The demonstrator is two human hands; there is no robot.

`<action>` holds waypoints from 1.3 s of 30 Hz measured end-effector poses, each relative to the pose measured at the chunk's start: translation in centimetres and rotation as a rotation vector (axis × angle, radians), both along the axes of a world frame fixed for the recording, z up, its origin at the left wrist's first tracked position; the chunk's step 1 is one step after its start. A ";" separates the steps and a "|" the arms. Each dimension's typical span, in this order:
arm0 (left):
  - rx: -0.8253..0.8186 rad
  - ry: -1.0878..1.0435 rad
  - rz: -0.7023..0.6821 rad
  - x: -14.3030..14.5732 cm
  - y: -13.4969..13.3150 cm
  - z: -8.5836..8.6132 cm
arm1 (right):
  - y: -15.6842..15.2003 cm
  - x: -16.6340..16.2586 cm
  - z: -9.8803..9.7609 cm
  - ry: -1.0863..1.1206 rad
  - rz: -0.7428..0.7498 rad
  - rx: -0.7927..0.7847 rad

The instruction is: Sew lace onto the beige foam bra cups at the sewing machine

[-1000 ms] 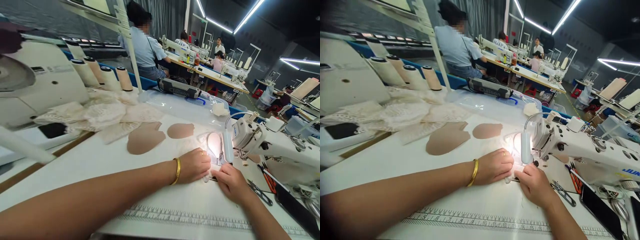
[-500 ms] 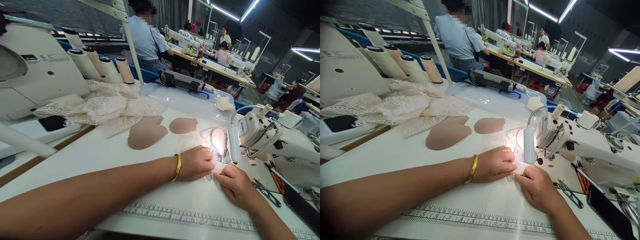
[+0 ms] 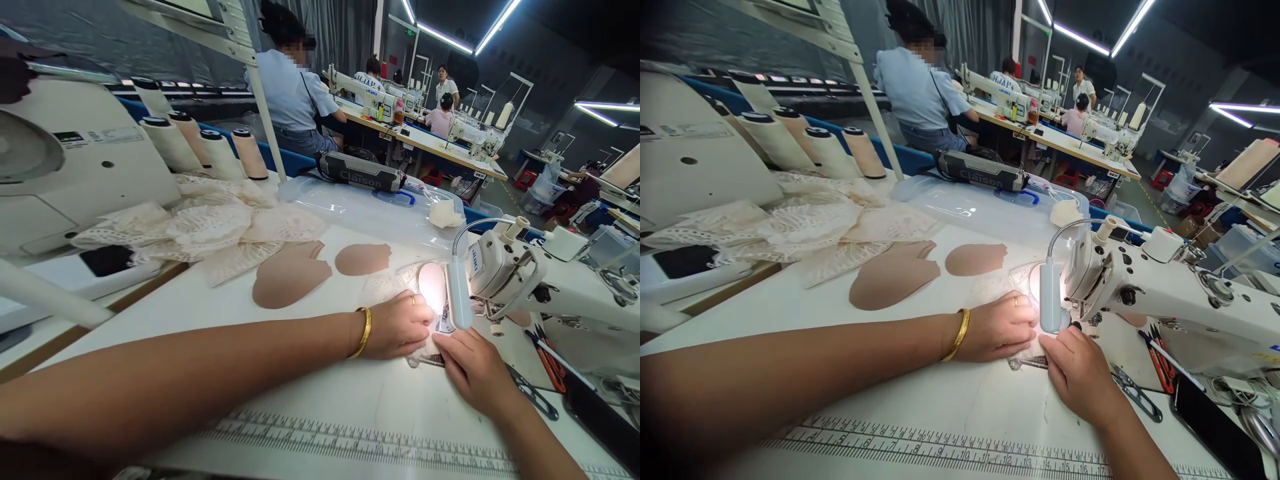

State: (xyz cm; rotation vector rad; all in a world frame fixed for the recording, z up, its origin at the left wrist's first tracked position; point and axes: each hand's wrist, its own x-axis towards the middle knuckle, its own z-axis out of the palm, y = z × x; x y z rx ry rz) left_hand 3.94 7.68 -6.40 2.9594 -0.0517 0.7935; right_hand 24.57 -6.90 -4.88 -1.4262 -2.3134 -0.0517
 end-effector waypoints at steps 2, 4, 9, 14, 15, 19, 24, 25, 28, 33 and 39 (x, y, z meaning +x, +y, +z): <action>0.037 -0.007 -0.006 0.8 0.3 0.4 | 0.2 0.2 -0.1 0.002 -0.037 0.013; 0.061 -0.008 -0.004 1.3 0.4 0.8 | 0.3 0.3 -0.1 0.014 -0.060 0.027; 0.057 0.002 0.061 1.5 0.5 1.2 | 0.7 0.3 -0.2 0.005 -0.093 0.070; 0.020 -0.012 0.050 1.8 0.8 1.0 | 0.8 0.5 -0.6 0.010 -0.147 0.062; 0.006 -0.012 0.050 1.9 0.9 1.1 | 0.8 0.6 -0.7 0.008 -0.161 0.059; -0.035 0.000 0.056 2.3 1.1 1.3 | 0.9 0.8 -1.0 -0.005 -0.187 0.038; -0.063 0.016 0.062 2.3 1.0 1.6 | 0.9 0.9 -0.9 -0.004 -0.180 0.057; -0.066 0.020 0.062 2.3 0.9 1.6 | 0.9 0.9 -0.9 -0.002 -0.177 0.057; -0.073 0.031 0.071 2.4 0.9 1.7 | 0.9 0.9 -0.9 0.002 -0.171 0.052; -0.041 0.025 0.122 2.4 1.0 1.6 | 0.9 1.0 -0.9 0.006 -0.185 0.063; 0.046 0.059 0.240 2.7 0.9 1.3 | 1.2 1.2 -0.8 0.028 -0.180 0.113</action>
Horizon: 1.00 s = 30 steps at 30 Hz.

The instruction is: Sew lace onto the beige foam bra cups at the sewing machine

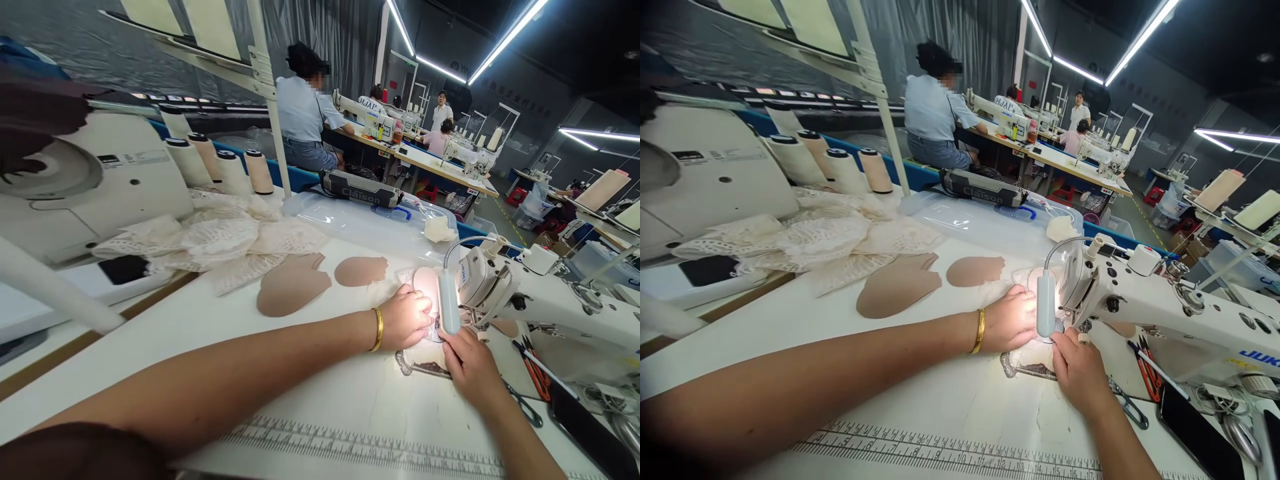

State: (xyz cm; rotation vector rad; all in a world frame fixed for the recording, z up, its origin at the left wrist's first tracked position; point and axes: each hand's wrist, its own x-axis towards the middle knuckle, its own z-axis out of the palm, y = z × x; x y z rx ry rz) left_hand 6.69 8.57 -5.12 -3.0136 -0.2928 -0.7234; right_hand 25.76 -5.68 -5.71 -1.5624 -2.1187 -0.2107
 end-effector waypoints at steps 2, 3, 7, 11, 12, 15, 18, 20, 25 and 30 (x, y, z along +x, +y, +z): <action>0.006 0.032 0.027 0.0 0.0 0.1 | -0.1 0.0 0.0 0.012 0.012 0.019; 0.005 0.042 0.035 -0.2 0.0 0.1 | -0.2 -0.1 0.1 0.022 0.014 0.032; -0.005 0.044 0.017 -2.2 -0.2 0.3 | -1.0 -1.4 0.8 0.177 -0.007 -0.014; -0.037 0.007 0.054 -4.8 -1.0 0.1 | -1.0 -3.6 1.6 0.502 -0.062 -0.274; -0.046 -0.009 0.087 -5.3 -1.2 0.1 | -0.9 -4.0 1.6 0.556 -0.079 -0.299; -0.069 -0.065 0.180 -6.6 -1.3 0.6 | -0.6 -4.7 1.0 0.639 -0.139 -0.309; -0.090 -0.112 0.216 -8.2 -1.3 1.5 | -0.8 -5.0 0.3 0.758 -0.177 -0.346; -0.130 -0.172 0.193 -9.3 -1.8 2.0 | -1.1 -5.7 0.3 0.929 -0.182 -0.371; -0.213 -0.367 0.010 -11.5 -3.9 2.2 | -1.3 -8.6 1.6 1.395 -0.147 -0.483; -0.217 -0.379 0.056 -14.3 -6.0 2.2 | 0.1 -10.2 1.8 1.397 -0.082 -0.578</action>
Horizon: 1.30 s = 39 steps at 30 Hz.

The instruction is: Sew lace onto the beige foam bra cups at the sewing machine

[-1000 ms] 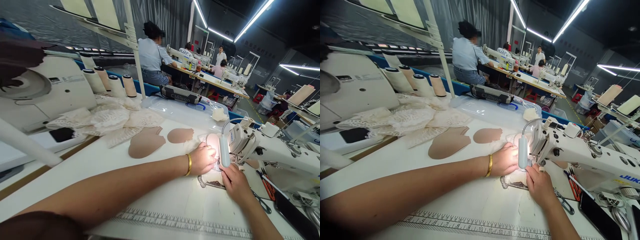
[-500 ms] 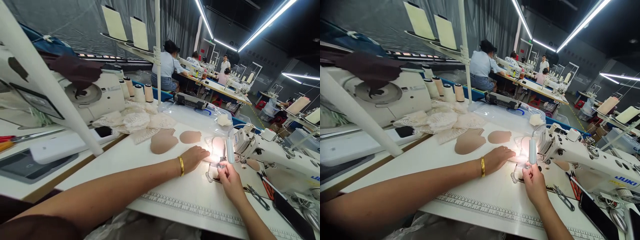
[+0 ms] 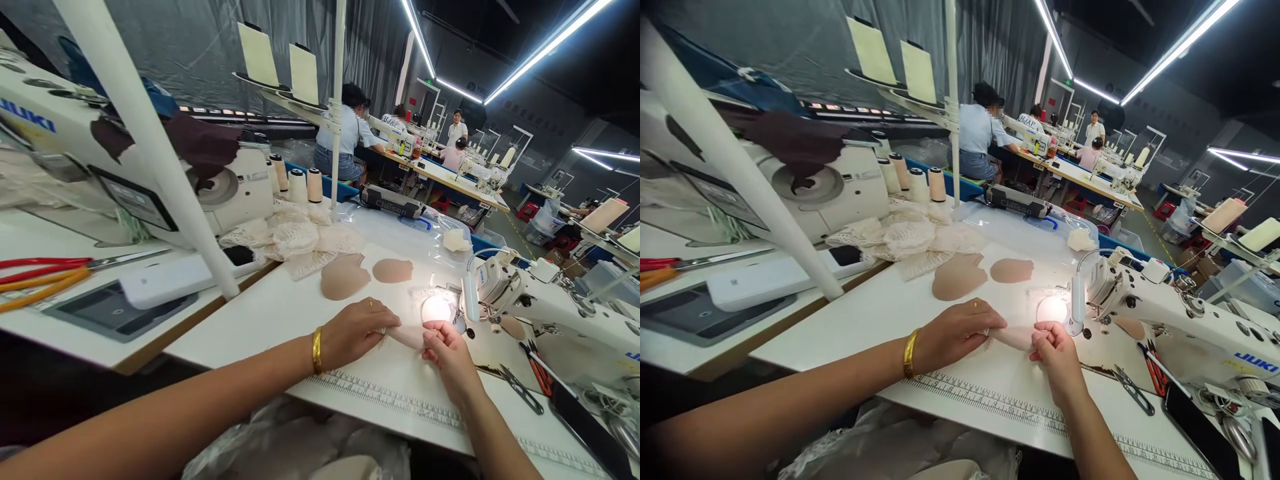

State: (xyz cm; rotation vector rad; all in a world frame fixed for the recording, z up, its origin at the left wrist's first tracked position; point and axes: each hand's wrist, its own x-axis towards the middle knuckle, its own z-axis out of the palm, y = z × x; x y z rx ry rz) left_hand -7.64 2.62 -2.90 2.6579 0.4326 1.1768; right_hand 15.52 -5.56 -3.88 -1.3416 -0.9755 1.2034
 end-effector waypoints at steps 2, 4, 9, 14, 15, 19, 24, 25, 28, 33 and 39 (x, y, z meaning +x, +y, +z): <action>-0.003 0.002 0.046 -1.6 -0.8 0.5 | 1.3 -0.1 -0.1 -0.028 0.005 0.004; -0.005 -0.014 0.102 -3.3 -1.6 1.1 | 2.9 0.0 0.2 -0.045 0.005 0.009; -0.071 -0.087 0.244 -5.8 -2.8 1.8 | 4.8 -1.0 1.5 -0.084 0.025 0.059; -0.145 -0.075 0.106 -5.4 -2.4 1.6 | 0.9 -3.6 1.5 0.207 0.245 -0.022; -0.166 -0.061 0.084 -5.1 -2.4 1.8 | 0.2 -3.8 1.5 0.256 0.180 -0.004; -0.449 -0.127 0.054 -3.7 -4.3 3.2 | -1.8 -3.5 2.2 0.364 -0.120 0.048; -1.588 -0.067 -0.578 0.1 -9.2 1.7 | -4.4 -4.2 2.5 0.424 -0.314 0.142; -1.730 -0.174 -0.611 1.2 -9.7 1.1 | -5.2 -4.6 2.2 0.419 -0.332 0.148; -1.859 -0.660 -0.503 3.8 -9.9 0.2 | -7.4 -5.7 0.5 0.394 -0.351 0.151; -1.805 -0.893 -0.285 5.2 -8.1 1.4 | -9.3 -5.9 -0.8 0.321 -0.336 0.127; -2.030 -0.909 -0.227 6.1 -8.1 1.4 | -8.2 -3.9 -0.5 0.297 -0.366 0.113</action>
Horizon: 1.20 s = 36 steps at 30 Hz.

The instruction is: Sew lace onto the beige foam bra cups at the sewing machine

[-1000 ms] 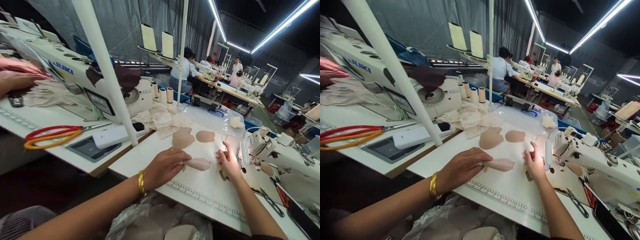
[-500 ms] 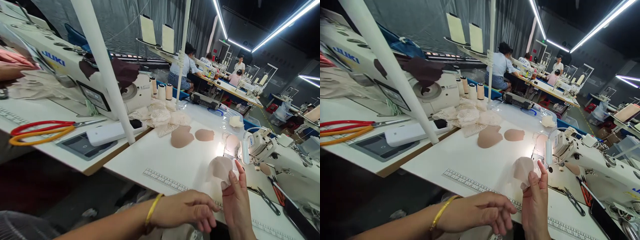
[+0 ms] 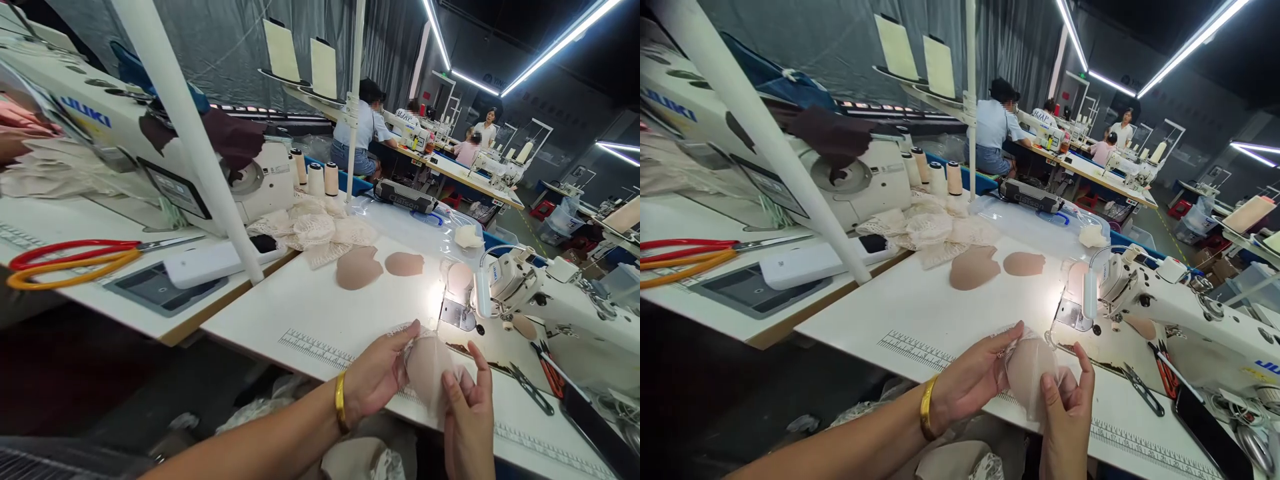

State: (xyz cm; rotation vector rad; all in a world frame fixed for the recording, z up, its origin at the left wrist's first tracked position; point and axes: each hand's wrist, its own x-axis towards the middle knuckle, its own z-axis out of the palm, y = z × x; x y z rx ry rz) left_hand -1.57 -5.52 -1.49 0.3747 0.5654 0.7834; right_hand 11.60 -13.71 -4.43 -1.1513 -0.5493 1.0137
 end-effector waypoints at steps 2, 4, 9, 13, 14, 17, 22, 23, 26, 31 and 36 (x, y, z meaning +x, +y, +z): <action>0.019 -0.015 0.000 0.2 -0.2 -0.1 | 0.3 0.6 -0.6 0.009 0.009 -0.003; 0.043 -0.006 0.020 0.3 -0.2 -0.2 | 0.3 0.9 -1.1 0.016 0.026 0.001; -0.022 0.008 0.018 0.6 0.1 -0.6 | 0.2 0.7 -1.1 0.023 -0.006 0.015; -0.042 -0.023 -0.023 0.9 0.1 -1.0 | 0.1 0.3 -0.4 0.006 -0.024 0.015; -0.035 -0.024 -0.023 1.0 0.1 -0.9 | 0.1 0.3 -0.3 0.002 -0.021 0.014; -0.009 0.004 0.005 1.1 0.0 -0.6 | 0.2 0.3 -0.3 0.012 -0.023 0.012; 0.061 0.025 0.030 1.1 -0.2 -0.2 | 0.6 1.1 -1.3 0.055 -0.015 0.026; 0.071 0.028 0.028 1.2 -0.2 -0.2 | 0.7 1.3 -1.6 0.055 -0.007 0.023; 0.068 0.034 0.026 1.2 -0.1 -0.3 | 0.8 1.8 -2.3 0.036 0.006 0.023; 0.037 0.012 -0.001 1.5 0.1 -0.5 | 0.8 1.8 -2.4 0.029 0.017 0.041; 0.028 0.018 -0.008 2.0 0.2 -0.6 | 0.9 1.8 -2.5 0.020 0.003 0.038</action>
